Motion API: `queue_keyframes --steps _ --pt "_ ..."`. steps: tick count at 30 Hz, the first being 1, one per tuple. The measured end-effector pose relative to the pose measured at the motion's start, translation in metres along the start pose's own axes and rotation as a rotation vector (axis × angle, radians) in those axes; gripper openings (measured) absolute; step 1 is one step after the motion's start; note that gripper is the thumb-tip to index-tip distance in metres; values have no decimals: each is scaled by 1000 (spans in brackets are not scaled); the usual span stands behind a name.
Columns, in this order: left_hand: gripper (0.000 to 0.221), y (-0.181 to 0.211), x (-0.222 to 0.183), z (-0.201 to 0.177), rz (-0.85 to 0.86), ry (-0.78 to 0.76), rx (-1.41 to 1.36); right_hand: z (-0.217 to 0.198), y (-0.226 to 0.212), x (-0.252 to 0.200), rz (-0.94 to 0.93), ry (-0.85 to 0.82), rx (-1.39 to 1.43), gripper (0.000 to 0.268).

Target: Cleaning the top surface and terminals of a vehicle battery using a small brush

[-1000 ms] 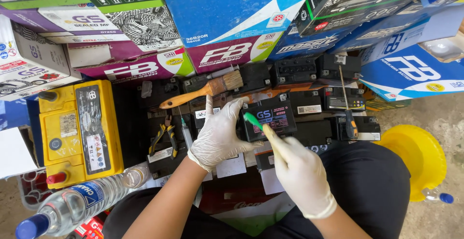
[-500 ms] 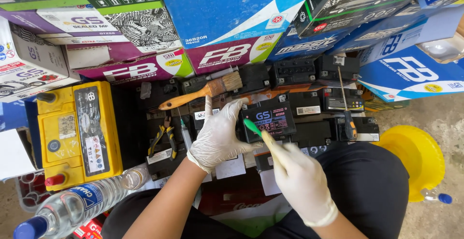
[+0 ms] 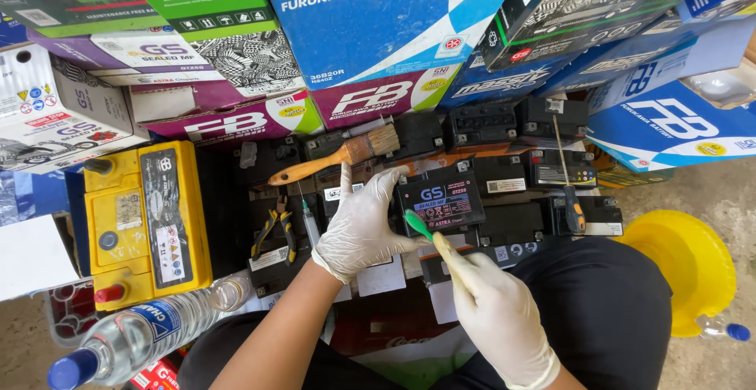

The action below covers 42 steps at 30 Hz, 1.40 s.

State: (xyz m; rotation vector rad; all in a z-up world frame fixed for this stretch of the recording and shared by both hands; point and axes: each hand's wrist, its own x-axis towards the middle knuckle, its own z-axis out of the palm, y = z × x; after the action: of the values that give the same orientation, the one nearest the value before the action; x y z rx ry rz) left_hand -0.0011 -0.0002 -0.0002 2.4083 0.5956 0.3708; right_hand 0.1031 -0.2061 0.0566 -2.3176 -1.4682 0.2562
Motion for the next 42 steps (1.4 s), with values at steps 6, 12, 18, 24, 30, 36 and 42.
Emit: queue_keyframes --steps 6,12,18,24,30,36,42 --pt "113 9 2 -10 -26 -24 15 -2 18 -19 38 -14 -6 57" --pt "110 9 1 -7 -36 -20 9 -7 26 -19 54 32 -53 60" --pt "114 2 0 0 -16 -2 23 -25 36 -1 25 147 -62 52" --pt "110 7 2 -6 -55 -42 -4 -20 59 25 -3 256 28 45" --pt "109 11 0 -11 -50 -40 -7 -6 74 17 232 224 303 48" --pt "109 8 0 -7 -38 -33 0 -19 70 20 48 278 373 47" --pt "110 8 2 -6 -51 -40 -3 -10 59 14 90 198 431 49"
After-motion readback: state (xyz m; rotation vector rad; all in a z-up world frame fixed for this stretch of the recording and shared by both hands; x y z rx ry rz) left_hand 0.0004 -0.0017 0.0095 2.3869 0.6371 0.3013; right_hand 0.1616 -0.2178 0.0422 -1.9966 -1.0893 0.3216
